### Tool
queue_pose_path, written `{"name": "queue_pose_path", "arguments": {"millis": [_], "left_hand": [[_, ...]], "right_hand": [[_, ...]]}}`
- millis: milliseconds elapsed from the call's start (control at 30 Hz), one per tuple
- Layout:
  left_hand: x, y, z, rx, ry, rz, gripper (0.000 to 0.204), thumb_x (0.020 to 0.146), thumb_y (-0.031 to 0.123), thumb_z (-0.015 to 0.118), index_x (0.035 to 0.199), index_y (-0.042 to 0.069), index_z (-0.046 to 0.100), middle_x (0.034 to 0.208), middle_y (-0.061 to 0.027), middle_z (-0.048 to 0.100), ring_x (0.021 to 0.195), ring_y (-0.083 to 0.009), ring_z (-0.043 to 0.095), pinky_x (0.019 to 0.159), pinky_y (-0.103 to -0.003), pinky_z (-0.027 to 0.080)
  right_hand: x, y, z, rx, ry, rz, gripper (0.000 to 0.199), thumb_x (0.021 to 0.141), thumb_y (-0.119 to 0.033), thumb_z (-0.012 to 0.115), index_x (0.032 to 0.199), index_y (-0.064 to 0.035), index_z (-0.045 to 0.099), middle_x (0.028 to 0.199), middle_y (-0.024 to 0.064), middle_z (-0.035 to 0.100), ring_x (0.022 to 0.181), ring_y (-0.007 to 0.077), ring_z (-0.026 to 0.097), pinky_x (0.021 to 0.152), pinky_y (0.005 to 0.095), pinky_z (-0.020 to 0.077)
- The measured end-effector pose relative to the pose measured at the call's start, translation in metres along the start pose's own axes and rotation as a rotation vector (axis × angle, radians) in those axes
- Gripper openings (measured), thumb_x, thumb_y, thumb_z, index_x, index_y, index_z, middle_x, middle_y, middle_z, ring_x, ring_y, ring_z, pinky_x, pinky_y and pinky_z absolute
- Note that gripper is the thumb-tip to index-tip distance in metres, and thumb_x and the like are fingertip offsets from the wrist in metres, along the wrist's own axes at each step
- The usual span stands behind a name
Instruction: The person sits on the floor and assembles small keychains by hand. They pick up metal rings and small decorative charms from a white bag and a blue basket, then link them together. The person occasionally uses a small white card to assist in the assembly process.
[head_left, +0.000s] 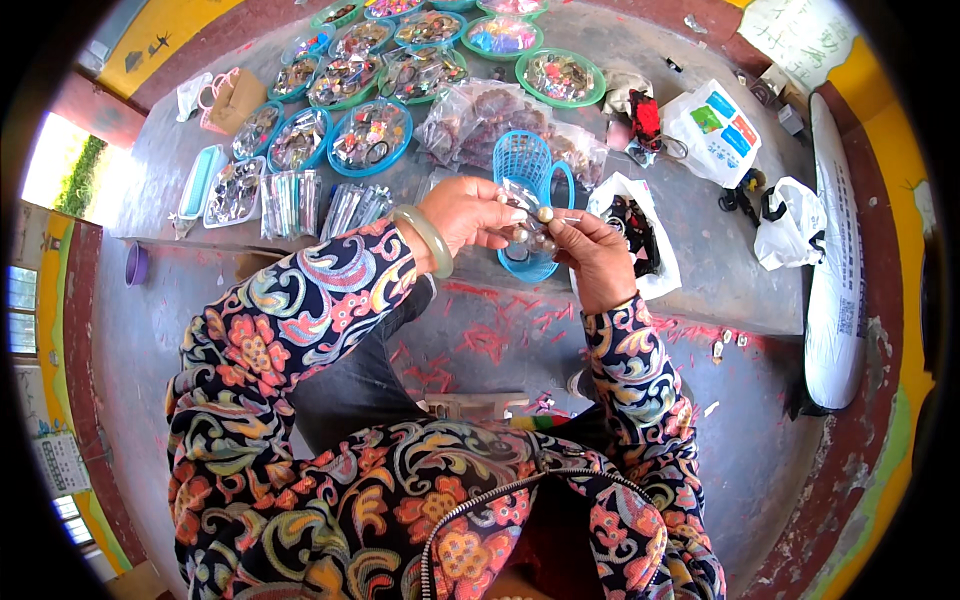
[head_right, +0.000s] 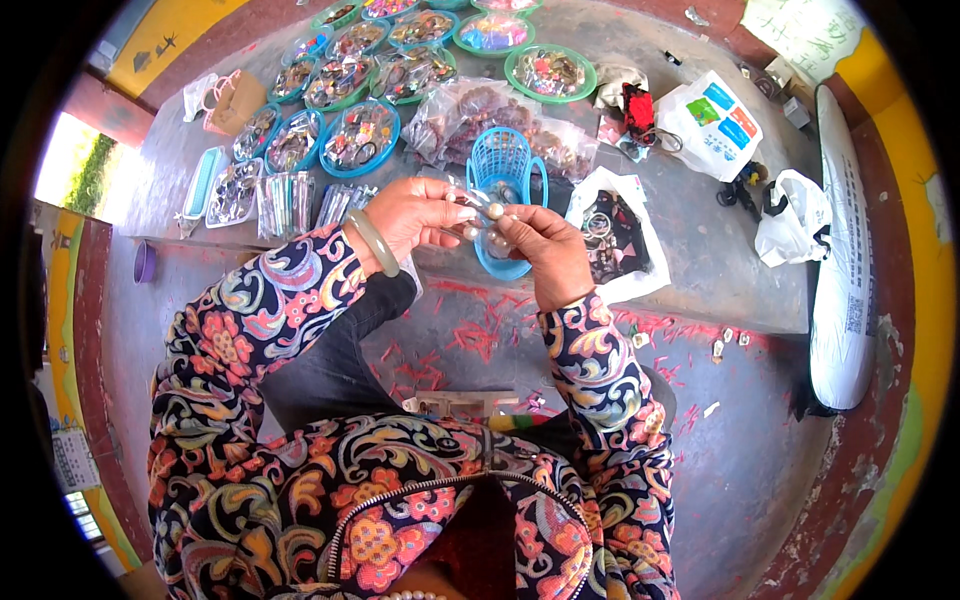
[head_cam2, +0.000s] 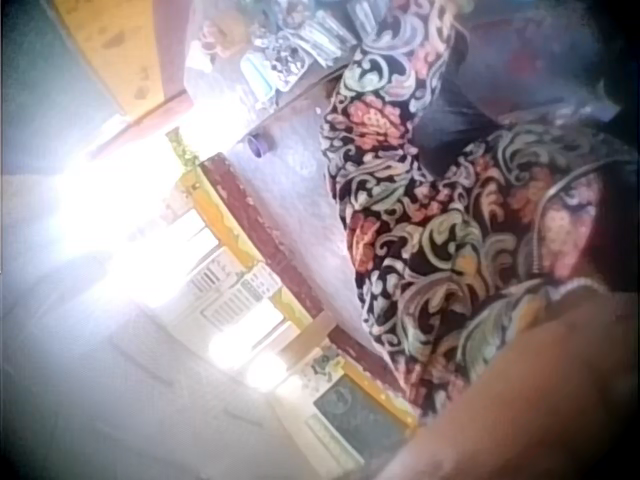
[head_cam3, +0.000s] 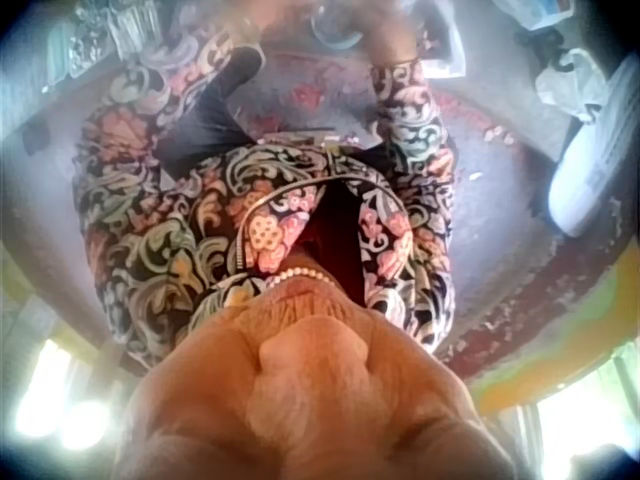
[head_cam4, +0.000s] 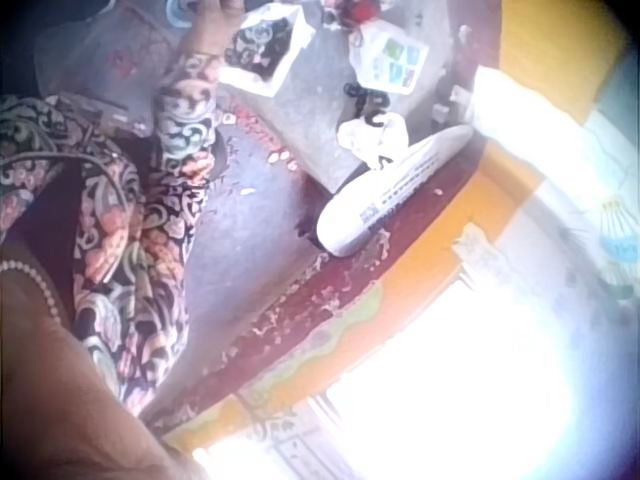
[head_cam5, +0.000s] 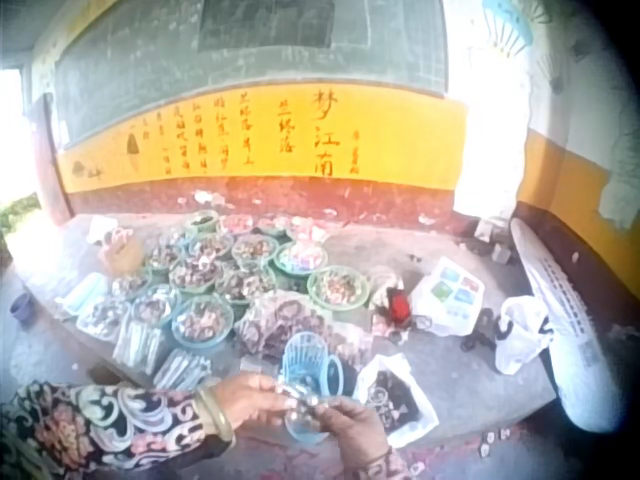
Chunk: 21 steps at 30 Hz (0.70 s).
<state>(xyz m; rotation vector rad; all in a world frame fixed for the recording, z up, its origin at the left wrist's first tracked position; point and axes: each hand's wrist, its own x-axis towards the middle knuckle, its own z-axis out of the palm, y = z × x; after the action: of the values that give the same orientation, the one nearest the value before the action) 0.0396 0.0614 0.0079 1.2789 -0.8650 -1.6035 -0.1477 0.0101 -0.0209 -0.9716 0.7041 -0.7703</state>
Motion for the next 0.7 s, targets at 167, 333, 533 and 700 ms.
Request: {"name": "queue_pose_path", "arguments": {"millis": [167,333,533,700], "left_hand": [[-0.002,0.008,0.005,0.027,-0.033,0.037,0.025,0.081,0.014,0.058,0.103,0.001,0.057,0.09,-0.0054,0.062,0.076,-0.01,0.059,0.066,-0.021,0.048],[-0.008,0.014,0.005,0.039,-0.026,0.059,0.03,0.082,0.017,0.058,0.108,0.0,0.054,0.096,-0.0069,0.061,0.084,-0.0113,0.058,0.071,-0.024,0.047],[-0.006,0.018,-0.017,-0.073,0.109,0.12,0.031,0.085,0.022,0.055,0.108,0.001,0.054,0.103,-0.0083,0.058,0.097,-0.0144,0.054,0.075,-0.029,0.046],[-0.001,0.009,-0.034,-0.09,0.12,0.098,0.029,0.085,0.021,0.055,0.107,0.001,0.054,0.101,-0.0095,0.059,0.093,-0.0173,0.056,0.075,-0.029,0.047]], "right_hand": [[-0.002,-0.011,-0.004,-0.101,-0.001,-0.056,0.016,0.077,-0.008,0.064,0.091,-0.0009,0.063,0.076,0.0015,0.062,0.062,0.006,0.051,0.053,0.0192,0.0389],[-0.007,-0.026,-0.003,-0.295,0.026,-0.051,0.015,0.077,-0.006,0.063,0.091,0.0001,0.064,0.076,0.0025,0.063,0.061,0.0046,0.051,0.052,0.0173,0.0373],[0.002,-0.033,-0.027,-0.535,0.073,-0.038,0.016,0.077,-0.007,0.062,0.09,0.0021,0.062,0.069,0.0029,0.061,0.055,0.0052,0.054,0.047,0.0166,0.0408],[0.028,0.018,-0.05,-0.644,0.059,0.086,0.015,0.076,-0.011,0.061,0.083,0.0023,0.06,0.064,0.0037,0.059,0.051,0.008,0.056,0.04,0.0192,0.0414]]}}
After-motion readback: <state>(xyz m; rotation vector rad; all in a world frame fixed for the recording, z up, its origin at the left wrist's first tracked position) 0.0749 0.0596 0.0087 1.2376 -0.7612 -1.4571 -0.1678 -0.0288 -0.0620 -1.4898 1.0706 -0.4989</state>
